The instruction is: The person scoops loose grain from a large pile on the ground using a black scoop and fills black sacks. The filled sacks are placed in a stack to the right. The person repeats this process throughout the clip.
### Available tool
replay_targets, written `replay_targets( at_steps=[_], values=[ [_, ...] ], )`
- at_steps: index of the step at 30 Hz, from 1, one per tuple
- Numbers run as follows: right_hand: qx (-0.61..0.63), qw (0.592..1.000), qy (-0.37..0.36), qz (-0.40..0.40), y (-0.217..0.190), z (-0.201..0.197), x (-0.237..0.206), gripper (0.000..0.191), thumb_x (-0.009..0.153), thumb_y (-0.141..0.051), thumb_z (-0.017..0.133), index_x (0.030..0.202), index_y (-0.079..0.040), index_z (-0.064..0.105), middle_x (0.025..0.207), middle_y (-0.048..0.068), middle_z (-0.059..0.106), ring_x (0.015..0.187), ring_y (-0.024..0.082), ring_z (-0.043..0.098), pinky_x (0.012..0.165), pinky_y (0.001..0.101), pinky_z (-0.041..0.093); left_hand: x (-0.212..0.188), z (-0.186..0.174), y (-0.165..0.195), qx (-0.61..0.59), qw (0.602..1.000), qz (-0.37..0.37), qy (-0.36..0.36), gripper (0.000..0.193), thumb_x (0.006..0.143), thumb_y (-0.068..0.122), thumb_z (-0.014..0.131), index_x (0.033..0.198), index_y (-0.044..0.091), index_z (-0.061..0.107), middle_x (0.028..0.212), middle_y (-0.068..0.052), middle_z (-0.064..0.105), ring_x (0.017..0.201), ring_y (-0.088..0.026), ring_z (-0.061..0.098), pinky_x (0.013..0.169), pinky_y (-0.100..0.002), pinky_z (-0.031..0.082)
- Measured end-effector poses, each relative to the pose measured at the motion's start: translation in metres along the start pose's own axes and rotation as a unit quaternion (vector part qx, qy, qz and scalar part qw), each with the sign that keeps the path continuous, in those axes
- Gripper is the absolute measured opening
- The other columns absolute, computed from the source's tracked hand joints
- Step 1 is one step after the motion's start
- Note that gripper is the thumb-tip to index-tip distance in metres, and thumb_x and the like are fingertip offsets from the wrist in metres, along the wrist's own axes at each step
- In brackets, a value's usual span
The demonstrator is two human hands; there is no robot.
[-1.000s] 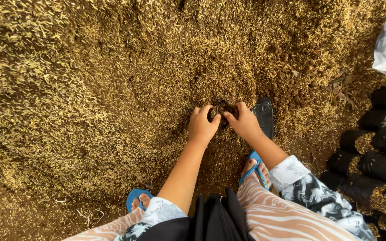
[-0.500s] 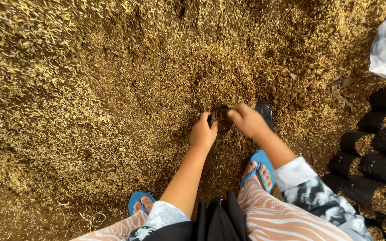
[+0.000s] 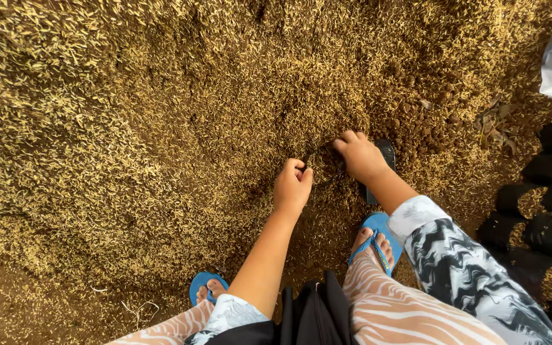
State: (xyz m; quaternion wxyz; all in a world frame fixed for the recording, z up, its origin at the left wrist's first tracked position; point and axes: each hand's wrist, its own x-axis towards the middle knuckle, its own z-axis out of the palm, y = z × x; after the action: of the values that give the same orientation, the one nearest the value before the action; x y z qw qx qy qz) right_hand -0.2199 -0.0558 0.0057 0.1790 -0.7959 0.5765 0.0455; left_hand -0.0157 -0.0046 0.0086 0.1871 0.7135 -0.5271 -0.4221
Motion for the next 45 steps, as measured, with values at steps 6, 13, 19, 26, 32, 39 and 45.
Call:
replay_targets(
  at_steps=[6,13,19,26,32,39,45],
  values=[
    [0.531,0.829,-0.034,0.173,0.0,-0.036,-0.005,0.029,0.091,-0.009,0.073,0.119,-0.009,0.068,0.108,0.015,0.071,0.093,0.025,0.067,0.082,0.039,0.055,0.002,-0.006,0.005,0.028,1.0,0.006,0.0,0.024,0.091,0.031,0.073,0.095,0.011,0.06,0.077,-0.002,0.064,0.067,-0.018,0.063,0.061,-0.038,0.051],
    [0.399,0.914,0.016,0.075,-0.043,-0.041,-0.022,0.032,0.096,-0.009,0.062,0.128,-0.006,0.066,0.118,0.013,0.072,0.109,0.029,0.07,0.094,0.0392,0.053,0.007,-0.003,-0.002,0.023,0.999,0.033,0.022,0.019,0.092,0.027,0.07,0.087,0.011,0.064,0.076,-0.005,0.066,0.066,-0.023,0.064,0.061,-0.04,0.049],
    [0.144,0.984,0.07,-0.08,-0.063,-0.017,-0.052,0.063,0.078,0.002,0.053,0.14,-0.005,0.054,0.149,0.017,0.055,0.137,0.034,0.053,0.115,0.0455,0.04,0.01,-0.003,-0.007,0.011,1.0,0.023,0.015,0.018,0.093,0.027,0.067,0.087,0.01,0.064,0.076,-0.005,0.067,0.065,-0.024,0.065,0.06,-0.042,0.05],
    [-0.036,0.996,0.019,-0.076,-0.073,0.013,-0.06,0.073,0.078,-0.004,0.057,0.149,-0.007,0.042,0.157,0.013,0.04,0.142,0.029,0.04,0.116,0.0581,0.021,0.008,-0.004,-0.003,0.043,0.999,0.019,0.008,0.017,0.094,0.026,0.066,0.089,0.01,0.064,0.08,-0.006,0.068,0.067,-0.024,0.065,0.06,-0.043,0.05],
    [0.294,0.949,0.108,-0.034,-0.012,-0.009,-0.046,0.057,0.084,0.009,0.049,0.133,-0.012,0.065,0.145,0.009,0.064,0.139,0.025,0.058,0.123,0.0374,0.046,0.002,-0.005,0.003,0.037,0.999,0.027,-0.016,0.016,0.095,0.024,0.066,0.1,0.01,0.06,0.089,-0.004,0.068,0.068,-0.02,0.066,0.062,-0.038,0.053],
    [-0.069,0.991,0.075,-0.083,-0.012,0.003,-0.047,0.077,0.064,-0.01,0.074,0.139,-0.005,0.06,0.148,0.022,0.055,0.126,0.038,0.053,0.097,0.0434,0.049,-0.017,-0.018,0.014,0.093,0.978,0.169,-0.079,0.03,0.092,0.028,0.069,0.117,0.015,0.06,0.104,-0.004,0.065,0.073,-0.021,0.066,0.062,-0.036,0.056],
    [-0.076,0.997,-0.027,-0.012,-0.005,0.027,-0.035,0.033,0.092,-0.011,0.061,0.124,-0.011,0.066,0.129,0.01,0.064,0.121,0.028,0.062,0.094,0.0378,0.055,-0.029,-0.015,0.014,0.144,0.957,0.248,-0.044,0.013,0.096,0.029,0.069,0.095,0.016,0.069,0.1,-0.005,0.067,0.085,-0.027,0.071,0.074,-0.041,0.058]
  ],
)
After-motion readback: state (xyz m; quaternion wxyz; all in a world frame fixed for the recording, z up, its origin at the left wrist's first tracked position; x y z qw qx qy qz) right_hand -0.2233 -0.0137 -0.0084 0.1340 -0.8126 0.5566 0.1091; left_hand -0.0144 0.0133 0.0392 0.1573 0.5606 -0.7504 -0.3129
